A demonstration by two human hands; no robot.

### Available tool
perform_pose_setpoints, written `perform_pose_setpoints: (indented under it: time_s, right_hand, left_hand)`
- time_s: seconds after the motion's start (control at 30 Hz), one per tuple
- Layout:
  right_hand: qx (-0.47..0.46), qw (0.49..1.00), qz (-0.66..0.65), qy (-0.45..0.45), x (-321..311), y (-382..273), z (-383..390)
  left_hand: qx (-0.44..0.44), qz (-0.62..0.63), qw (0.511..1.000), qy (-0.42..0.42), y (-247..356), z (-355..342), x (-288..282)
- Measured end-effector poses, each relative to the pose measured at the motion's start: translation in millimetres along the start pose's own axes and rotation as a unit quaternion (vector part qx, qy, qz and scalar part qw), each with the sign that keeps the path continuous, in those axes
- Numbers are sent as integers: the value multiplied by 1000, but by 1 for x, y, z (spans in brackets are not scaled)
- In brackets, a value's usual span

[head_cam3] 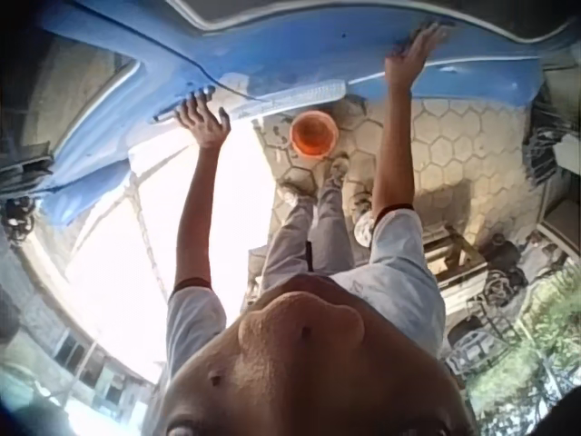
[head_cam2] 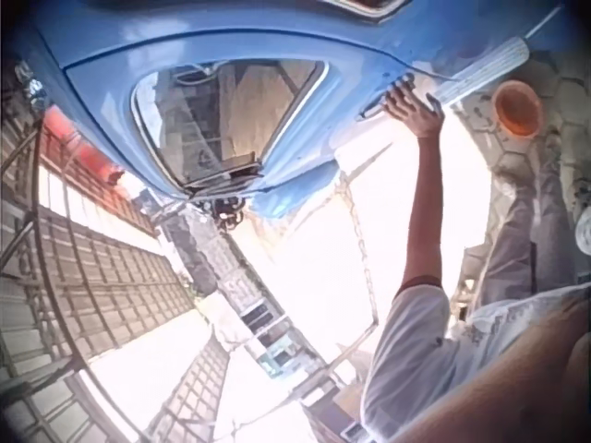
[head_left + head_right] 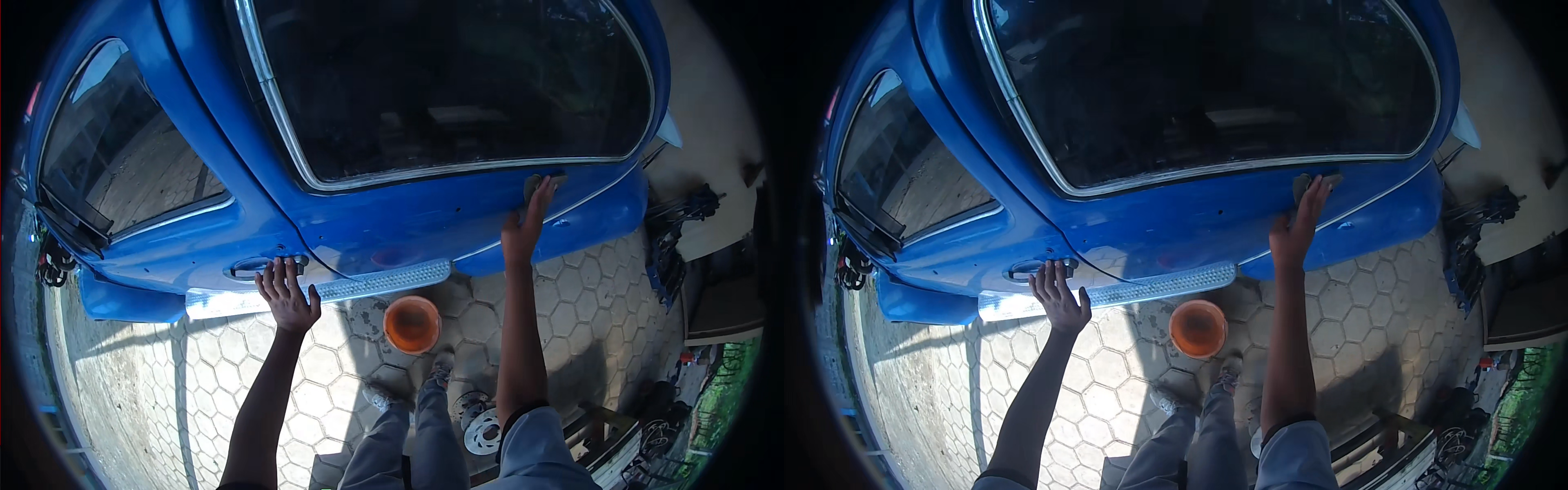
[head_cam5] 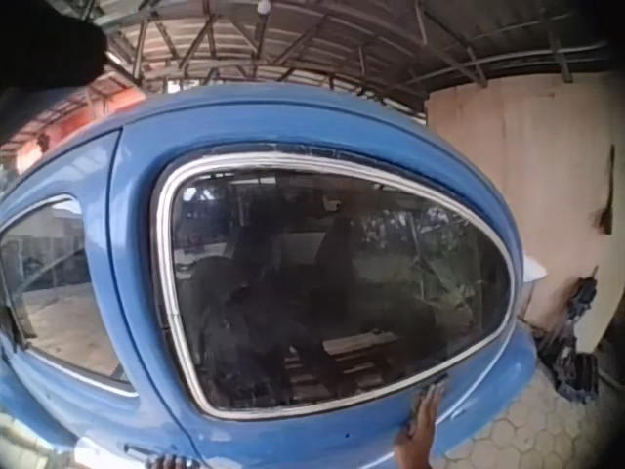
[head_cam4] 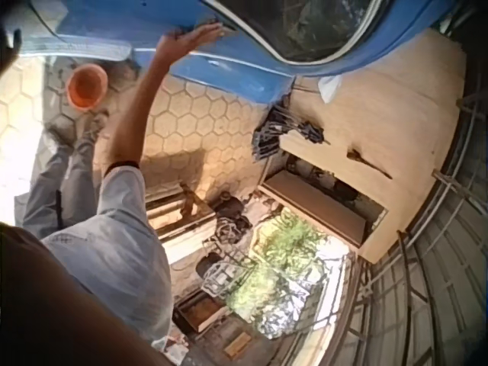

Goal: The person wets and folds a piece of sandpaper in a bucket of water, then sands various sections of a car body by hand.

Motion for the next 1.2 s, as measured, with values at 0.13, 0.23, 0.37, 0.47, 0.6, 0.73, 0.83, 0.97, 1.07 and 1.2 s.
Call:
perform_pose_setpoints:
  time_s: [0.13,0.23,0.37,0.47,0.6,0.73,0.83,0.97,1.07,1.2]
  right_hand:
    - [67,996,-21,52,27,-57,18]
    - [55,993,-40,99,30,-83,19]
    - [81,979,-186,20,4,-17,-13]
    - [88,979,-178,-53,-1,-11,-29]
    - [75,984,-161,6,0,-46,-19]
    - [84,985,-147,27,12,-40,-9]
    - [19,983,-182,23,38,-105,14]
    - [-215,959,-139,-118,58,-175,36]
    - [-227,961,-94,-125,37,-118,12]
    - [-18,993,-98,60,-12,5,-30]
  left_hand:
    - [-15,-2,1000,-8,-9,5,-9]
    - [-16,0,1000,-4,-12,9,-10]
    - [11,-27,999,-17,-8,8,1]
    - [16,-35,999,6,-9,9,0]
    - [15,-45,999,16,-11,7,-4]
    - [16,-27,999,5,-6,6,4]
    - [15,-31,999,6,-6,6,3]
    - [7,-25,1000,12,-18,9,-9]
    - [17,-45,999,-25,-19,14,-7]
    - [1,-35,999,6,-5,8,0]
Point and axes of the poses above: each hand's wrist, its own z-axis away from the middle knuckle, its own x-axis out of the palm, y = z × x, the point moved 8 cm from there along -z, towards the middle knuckle, and after that the axes turned 1 degree about z, right-handed, at the moved point
